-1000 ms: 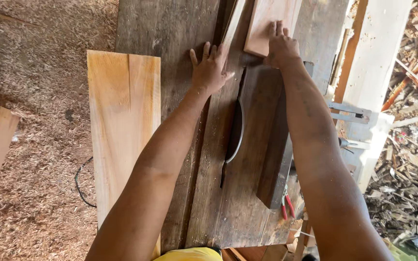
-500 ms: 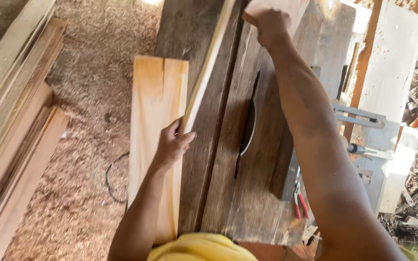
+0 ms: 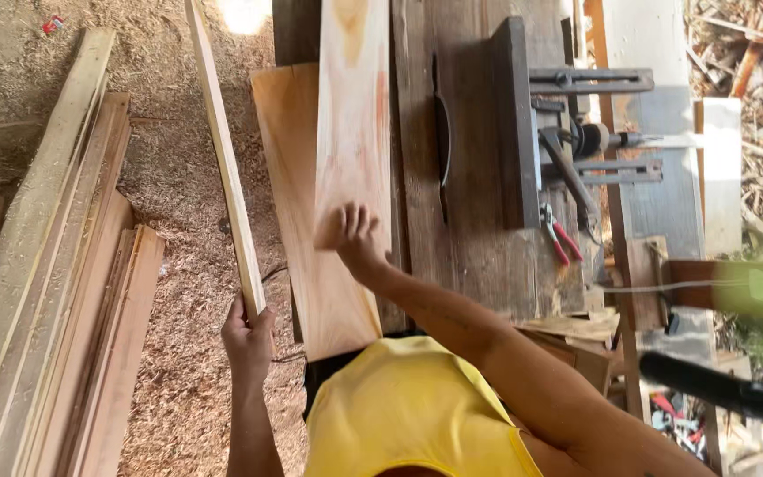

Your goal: The person adjusts a table saw fence using a try square and pliers, then cuts several wooden planks to size. They measure and mark the planks with a try square and pencil, feed them through the saw, and stack the cut pieces.

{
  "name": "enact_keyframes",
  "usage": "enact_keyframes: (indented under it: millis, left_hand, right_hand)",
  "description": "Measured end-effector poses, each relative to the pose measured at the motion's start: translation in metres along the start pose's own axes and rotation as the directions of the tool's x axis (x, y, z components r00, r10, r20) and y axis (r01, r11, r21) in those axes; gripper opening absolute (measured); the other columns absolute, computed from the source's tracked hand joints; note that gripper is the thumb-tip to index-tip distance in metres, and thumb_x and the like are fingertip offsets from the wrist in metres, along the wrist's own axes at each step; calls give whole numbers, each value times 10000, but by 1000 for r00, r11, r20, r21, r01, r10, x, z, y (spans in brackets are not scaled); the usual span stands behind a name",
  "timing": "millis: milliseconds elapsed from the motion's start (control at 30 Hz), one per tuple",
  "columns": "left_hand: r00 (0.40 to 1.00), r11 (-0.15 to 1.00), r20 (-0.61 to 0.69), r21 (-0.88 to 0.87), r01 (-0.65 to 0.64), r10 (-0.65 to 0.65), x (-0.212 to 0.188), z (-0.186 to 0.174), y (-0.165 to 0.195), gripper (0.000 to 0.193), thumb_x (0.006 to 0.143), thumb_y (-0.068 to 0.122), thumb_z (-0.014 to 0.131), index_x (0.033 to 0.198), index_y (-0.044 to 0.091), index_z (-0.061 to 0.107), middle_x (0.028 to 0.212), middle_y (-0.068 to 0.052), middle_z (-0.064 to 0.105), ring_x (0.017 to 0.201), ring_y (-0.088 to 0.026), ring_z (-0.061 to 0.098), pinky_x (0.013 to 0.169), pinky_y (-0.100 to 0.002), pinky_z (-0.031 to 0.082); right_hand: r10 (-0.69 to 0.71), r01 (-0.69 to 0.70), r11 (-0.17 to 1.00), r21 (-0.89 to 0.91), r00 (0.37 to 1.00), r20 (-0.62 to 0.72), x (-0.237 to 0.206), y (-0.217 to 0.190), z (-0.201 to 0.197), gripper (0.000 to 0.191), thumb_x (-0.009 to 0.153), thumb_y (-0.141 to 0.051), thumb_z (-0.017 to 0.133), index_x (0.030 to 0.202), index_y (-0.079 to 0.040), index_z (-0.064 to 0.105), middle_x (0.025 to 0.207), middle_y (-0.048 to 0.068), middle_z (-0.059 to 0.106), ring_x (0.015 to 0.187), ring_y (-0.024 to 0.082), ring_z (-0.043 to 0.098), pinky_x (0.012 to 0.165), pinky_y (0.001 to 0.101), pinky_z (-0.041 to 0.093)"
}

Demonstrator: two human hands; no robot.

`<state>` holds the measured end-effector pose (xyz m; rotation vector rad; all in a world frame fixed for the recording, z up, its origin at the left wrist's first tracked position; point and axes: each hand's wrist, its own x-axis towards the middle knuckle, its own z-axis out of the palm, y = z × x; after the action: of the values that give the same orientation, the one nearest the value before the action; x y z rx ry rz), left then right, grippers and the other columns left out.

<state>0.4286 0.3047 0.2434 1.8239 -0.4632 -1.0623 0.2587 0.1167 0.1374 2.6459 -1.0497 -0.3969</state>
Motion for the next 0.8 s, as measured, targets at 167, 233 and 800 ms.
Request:
enact_keyframes:
  millis: [167,233,800]
  left_hand:
    - [995,998,87,-21,-55,56,-26,-19,-25,533,904,151,668,1393,-20,538,806,-53,660,475,-52,558,338,-225,468]
    - [988,994,106,9,-113,111,-28,-20,-34,474,929,162,679,1351,-31,586,777,-66,640,461,-73,497,344,-236,426]
    - [307,431,420,-241,-870,854,-168,96,-52,377,1078,192,678,1280,-71,499,1022,-182,649,798,-184,668,657,-323,579]
  right_hand:
    - [149,-115,970,215,977,-150,-139,-58,24,742,884,-197,642,1550,-20,368,1552,350,341,1376,549,450,977,684,474]
    - [100,-68,976,209,983,-151,-180,-68,27,712,948,-193,624,1574,3,348,1586,358,332,1409,535,434,1018,660,447]
    - [651,59,298,953,718,-248,-386,-55,-104,597,1057,-467,590,1471,-41,532,1470,153,607,1353,330,636,1181,455,524]
